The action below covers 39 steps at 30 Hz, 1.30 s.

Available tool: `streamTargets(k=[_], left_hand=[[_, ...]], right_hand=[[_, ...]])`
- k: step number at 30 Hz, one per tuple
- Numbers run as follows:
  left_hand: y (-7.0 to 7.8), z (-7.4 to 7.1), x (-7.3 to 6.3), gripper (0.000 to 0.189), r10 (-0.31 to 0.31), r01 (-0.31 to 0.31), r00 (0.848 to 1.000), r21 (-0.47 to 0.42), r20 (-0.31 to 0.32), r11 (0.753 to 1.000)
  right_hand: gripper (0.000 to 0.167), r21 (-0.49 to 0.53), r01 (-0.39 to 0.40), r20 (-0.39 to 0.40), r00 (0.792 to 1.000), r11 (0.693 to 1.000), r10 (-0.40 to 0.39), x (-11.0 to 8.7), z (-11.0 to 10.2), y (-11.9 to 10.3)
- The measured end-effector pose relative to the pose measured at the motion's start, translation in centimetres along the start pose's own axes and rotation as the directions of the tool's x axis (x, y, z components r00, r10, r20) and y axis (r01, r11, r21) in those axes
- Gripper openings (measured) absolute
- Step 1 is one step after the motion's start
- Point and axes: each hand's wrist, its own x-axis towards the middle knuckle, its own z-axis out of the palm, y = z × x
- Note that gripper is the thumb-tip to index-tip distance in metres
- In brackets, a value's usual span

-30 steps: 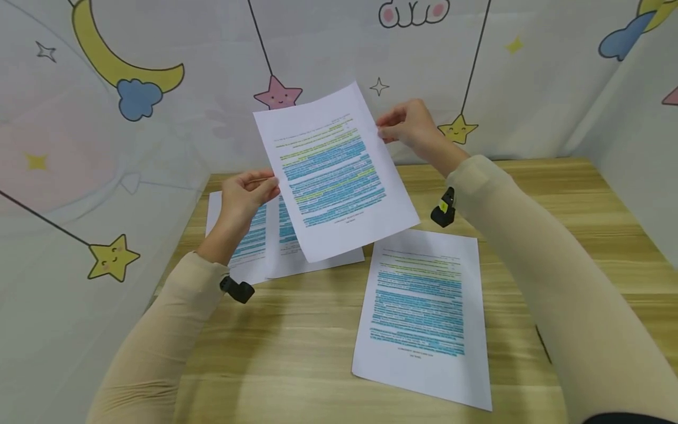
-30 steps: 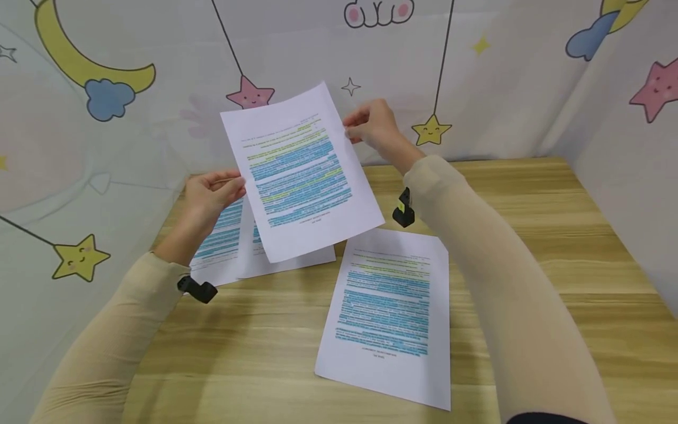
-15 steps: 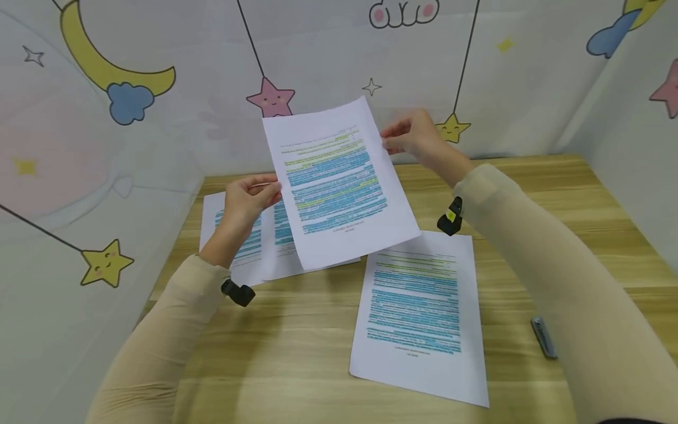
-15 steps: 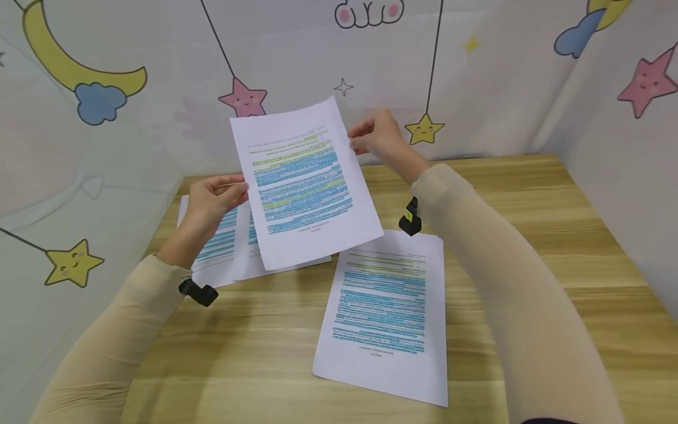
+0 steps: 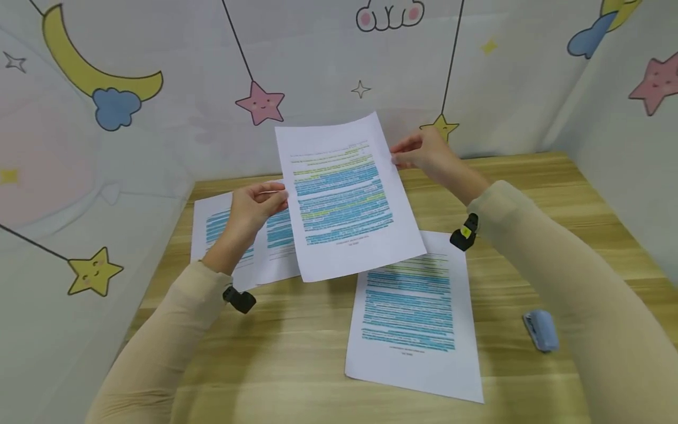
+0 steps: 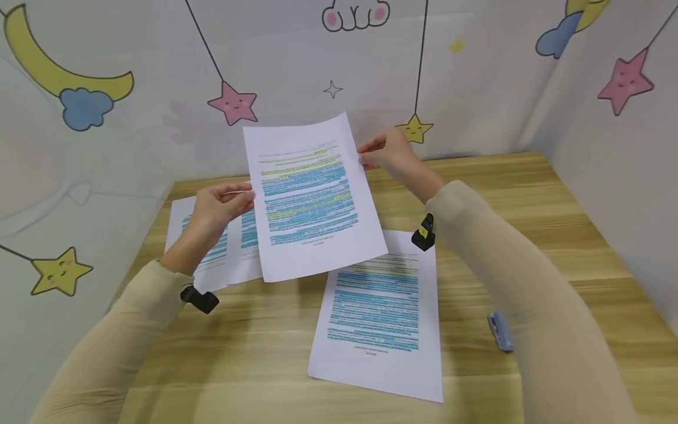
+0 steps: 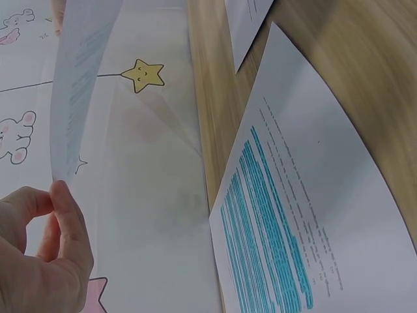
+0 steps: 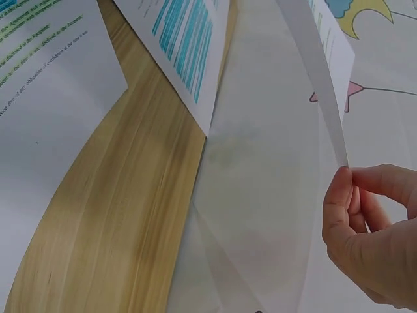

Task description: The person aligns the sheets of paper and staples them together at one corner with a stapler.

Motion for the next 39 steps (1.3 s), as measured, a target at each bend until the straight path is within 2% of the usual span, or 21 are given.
streamTargets(k=[9, 14, 22, 27, 34, 39], left_hand=[[-0.2, 1.4, -0.3, 0.033, -0.002, 0.000, 0.998, 0.025, 0.065, 1.000], [-0.2, 1.7, -0.4, 0.033, 0.011, -0.015, 0.995, 0.037, 0.095, 0.999], [-0.5, 2.5, -0.8, 0.032, -0.003, 0.001, 0.990, 0.015, 0.140, 1.000], [-0.7, 2.8, -1.0, 0.030, 0.010, -0.010, 0.986, 0.001, 0.165, 1.000], [-1.5, 3.8, -1.2, 0.029, -0.034, 0.025, 0.974, 0.044, 0.223, 0.999], [-1.8, 3.9, -1.0, 0.029, -0.031, 0.024, 0.970, 0.034, 0.240, 0.999]], right_hand=[[0.028, 0.091, -0.021, -0.033, 0.999, 0.996, 0.024, -1.6, -1.3, 1.2], [0.029, 0.135, -0.028, -0.026, 0.999, 0.991, 0.032, -2.4, -2.1, 1.7], [0.030, 0.109, -0.053, -0.008, 0.998, 0.993, 0.054, -4.5, -3.2, 2.5], [0.026, 0.161, -0.063, -0.001, 0.998, 0.985, 0.064, -5.5, -3.7, 3.5], [0.027, 0.187, -0.085, 0.000, 0.996, 0.979, 0.086, -5.9, -4.1, 5.5], [0.031, 0.167, -0.096, -0.012, 0.995, 0.981, 0.100, -5.8, -4.1, 6.5]])
